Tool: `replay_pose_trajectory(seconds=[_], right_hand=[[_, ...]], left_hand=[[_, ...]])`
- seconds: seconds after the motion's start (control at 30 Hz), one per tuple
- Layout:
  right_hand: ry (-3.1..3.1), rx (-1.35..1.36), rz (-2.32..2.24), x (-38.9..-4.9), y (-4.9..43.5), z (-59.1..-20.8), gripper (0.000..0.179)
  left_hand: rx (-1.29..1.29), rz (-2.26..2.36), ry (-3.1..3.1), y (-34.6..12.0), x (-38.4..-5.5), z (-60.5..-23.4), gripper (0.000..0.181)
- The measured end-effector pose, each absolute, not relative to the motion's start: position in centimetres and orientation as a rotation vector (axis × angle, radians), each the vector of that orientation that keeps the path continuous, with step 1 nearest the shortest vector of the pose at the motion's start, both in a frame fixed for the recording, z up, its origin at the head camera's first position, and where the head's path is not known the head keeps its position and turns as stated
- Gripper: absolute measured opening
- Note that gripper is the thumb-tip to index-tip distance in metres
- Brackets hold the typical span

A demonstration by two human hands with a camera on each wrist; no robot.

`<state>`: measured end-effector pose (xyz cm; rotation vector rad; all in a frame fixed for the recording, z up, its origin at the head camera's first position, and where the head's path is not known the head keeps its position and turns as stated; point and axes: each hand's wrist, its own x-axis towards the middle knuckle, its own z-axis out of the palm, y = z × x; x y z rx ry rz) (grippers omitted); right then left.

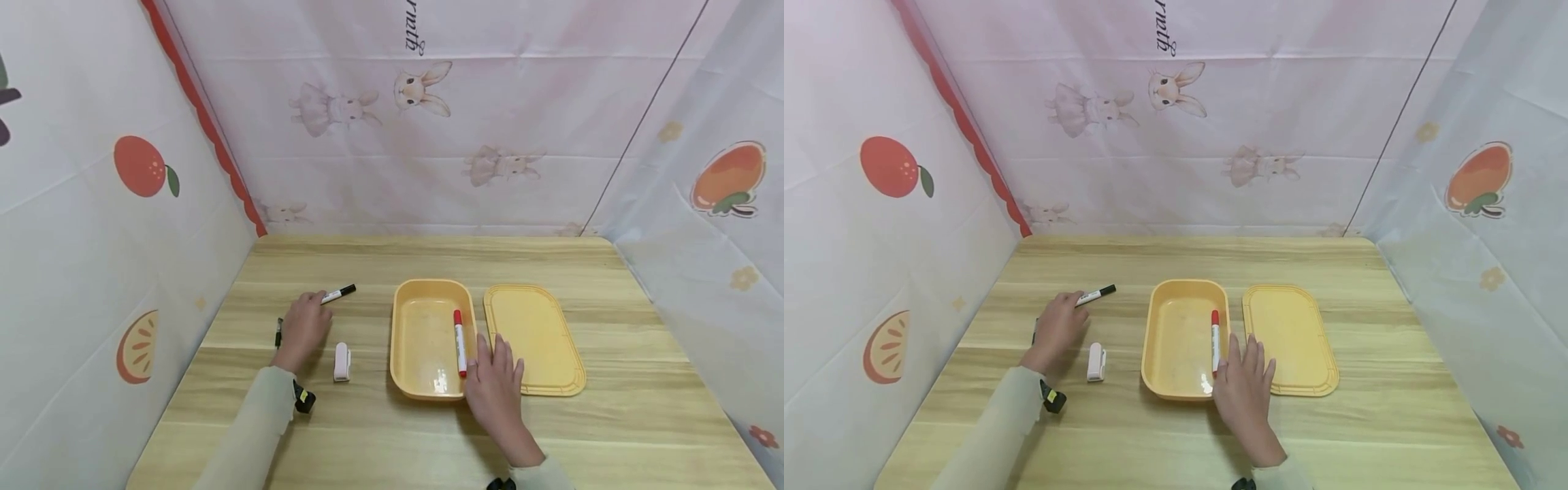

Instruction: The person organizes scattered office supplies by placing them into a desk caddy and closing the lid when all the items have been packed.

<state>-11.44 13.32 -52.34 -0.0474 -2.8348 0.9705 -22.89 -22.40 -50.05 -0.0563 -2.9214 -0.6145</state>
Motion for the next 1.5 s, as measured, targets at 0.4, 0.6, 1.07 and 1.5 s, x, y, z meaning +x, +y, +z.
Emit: replay_pose_trajectory(seconds=[0.4, 0.6, 1.07, 1.5], right_hand=[[-2.860, -0.070, 0.986, -11.5, 13.4, -52.4, 0.056], [-2.862, -0.072, 0.992, -11.5, 13.5, -52.5, 0.056], [-2.846, -0.059, 0.984, -11.3, 13.2, -52.6, 0.056], [-2.825, -0.060, 0.969, -11.4, 13.2, -52.5, 0.055]], left_hand=[[-0.108, -0.537, -2.934, -24.0, -24.8, -51.0, 0.051], [-0.111, -0.449, -2.967, -24.2, -25.8, -51.2, 0.053], [-0.137, -0.449, -3.036, -24.6, -27.0, -52.6, 0.051], [-0.186, -0.433, -3.038, -24.6, -27.2, -53.0, 0.039]])
